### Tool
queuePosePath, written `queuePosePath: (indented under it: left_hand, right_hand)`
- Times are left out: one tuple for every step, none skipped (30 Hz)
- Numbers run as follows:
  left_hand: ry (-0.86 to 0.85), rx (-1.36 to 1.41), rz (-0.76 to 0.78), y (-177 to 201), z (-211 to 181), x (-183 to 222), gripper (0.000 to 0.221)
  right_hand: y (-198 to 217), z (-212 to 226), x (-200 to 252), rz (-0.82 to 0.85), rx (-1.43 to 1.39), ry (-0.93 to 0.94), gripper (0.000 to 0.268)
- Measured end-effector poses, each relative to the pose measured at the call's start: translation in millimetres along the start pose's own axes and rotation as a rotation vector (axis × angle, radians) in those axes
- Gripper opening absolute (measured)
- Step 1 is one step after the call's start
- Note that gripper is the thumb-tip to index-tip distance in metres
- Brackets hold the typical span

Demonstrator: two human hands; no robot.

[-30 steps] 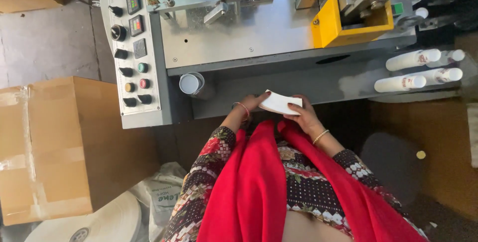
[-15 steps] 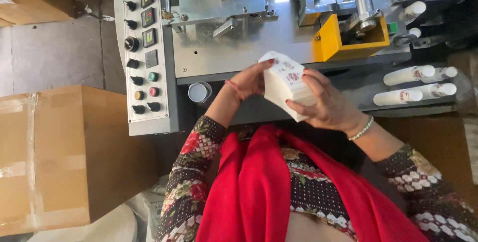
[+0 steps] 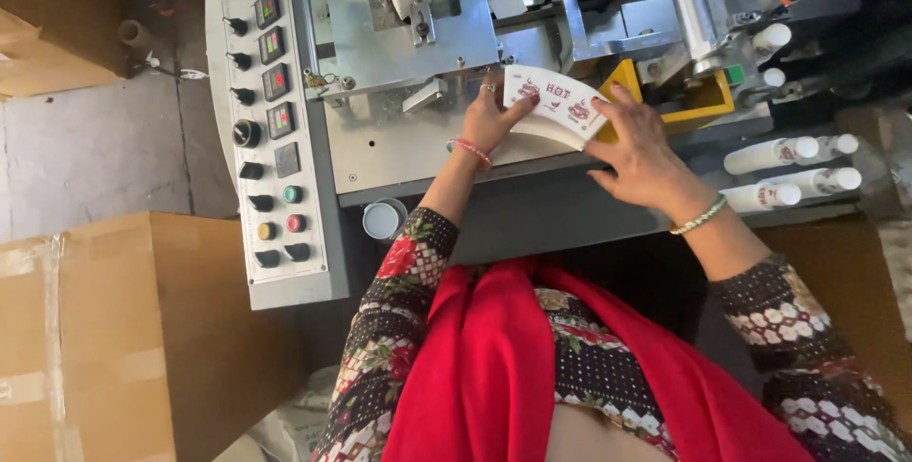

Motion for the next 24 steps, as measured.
queuePosePath:
  left_hand:
    - [-0.002, 0.000, 0.002, 10, -8, 3, 0.069]
    - [0.004, -0.152, 0.074, 15, -14, 8, 0.066]
    - [0.010, -0.304, 0.147, 21, -19, 14, 0.066]
    - [0.008, -0.303, 0.150, 24, -25, 21, 0.066]
    - [0.031, -0.433, 0.174, 27, -29, 29, 0.062]
    - [0.053, -0.563, 0.197, 30, -34, 36, 0.059]
    - [0.049, -0.563, 0.198, 16, -14, 40, 0.059]
    - [-0.100, -0.543, 0.340, -7, 1, 46, 0.039]
    - [-0.249, -0.520, 0.481, -28, 16, 54, 0.021]
    - [-0.254, -0.521, 0.482, -44, 28, 53, 0.021]
    - [-0.395, -0.454, 0.455, -61, 32, 54, 0.018]
    - [-0.534, -0.381, 0.432, -78, 36, 57, 0.015]
    - [-0.537, -0.380, 0.437, -83, 39, 50, 0.015]
    - [-0.500, -0.391, 0.405, -86, 43, 43, 0.015]
    - [-0.462, -0.402, 0.373, -91, 48, 35, 0.016]
    - [-0.465, -0.399, 0.379, -93, 51, 33, 0.016]
    - [-0.508, -0.454, 0.391, -96, 53, 32, 0.015]
    - [-0.551, -0.509, 0.401, -100, 55, 31, 0.014]
    - [-0.555, -0.506, 0.405, -90, 44, 33, 0.014]
    - [-0.495, -0.468, 0.466, -81, 37, 35, 0.012]
    - [-0.434, -0.429, 0.527, -72, 30, 37, 0.013]
    - [-0.437, -0.429, 0.530, -55, 10, 40, 0.013]
    - [-0.267, -0.287, 0.625, -39, -4, 43, 0.017]
    - [-0.094, -0.144, 0.714, -24, -18, 49, 0.021]
  right_hand:
    - [0, -2, -2, -0.001, 0.002, -0.001, 0.024]
    - [0, -5, -3, -0.009, -0.065, -0.044, 0.024]
    - [0, -9, -4, -0.017, -0.132, -0.086, 0.024]
    - [-3, -8, -9, -0.018, -0.130, -0.089, 0.024]
    - [-4, -9, -14, -0.056, -0.212, -0.127, 0.022]
    - [-5, -11, -19, -0.095, -0.294, -0.164, 0.019]
    - [-8, -8, -29, -0.097, -0.291, -0.166, 0.019]
    - [-12, -4, -38, -0.116, -0.271, -0.158, 0.019]
    - [-16, 0, -47, -0.135, -0.251, -0.150, 0.019]
    - [-19, 2, -55, -0.139, -0.249, -0.150, 0.019]
    - [-22, 5, -63, -0.167, -0.167, -0.112, 0.023]
    - [-24, 8, -69, -0.192, -0.084, -0.078, 0.026]
    - [-28, 3, -71, -0.194, -0.081, -0.082, 0.026]
    - [-33, -1, -72, -0.185, -0.033, -0.076, 0.027]
    - [-37, -5, -73, -0.175, 0.016, -0.070, 0.028]
    - [-37, -9, -74, -0.177, 0.018, -0.077, 0.028]
    - [-37, -14, -75, -0.156, 0.009, -0.087, 0.026]
    - [-36, -18, -76, -0.136, 0.001, -0.097, 0.024]
    - [-35, -23, -76, -0.137, 0.005, -0.102, 0.024]
    - [-36, -29, -77, -0.120, -0.062, -0.131, 0.025]
    - [-37, -35, -78, -0.103, -0.129, -0.160, 0.025]
    - [-33, -35, -78, -0.106, -0.127, -0.163, 0.025]
    - [-27, -36, -78, -0.138, -0.191, -0.155, 0.025]
    - [-22, -36, -78, -0.169, -0.255, -0.147, 0.026]
Point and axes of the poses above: each hand's wrist, its own x-axis away from the middle knuckle, its own y-axis out of the back of the hand, z = x × y, the point moved 5 cm from there along -x, towards the middle knuckle, and after that the axes turned 3 degrees about -x, right-handed, at the moved point
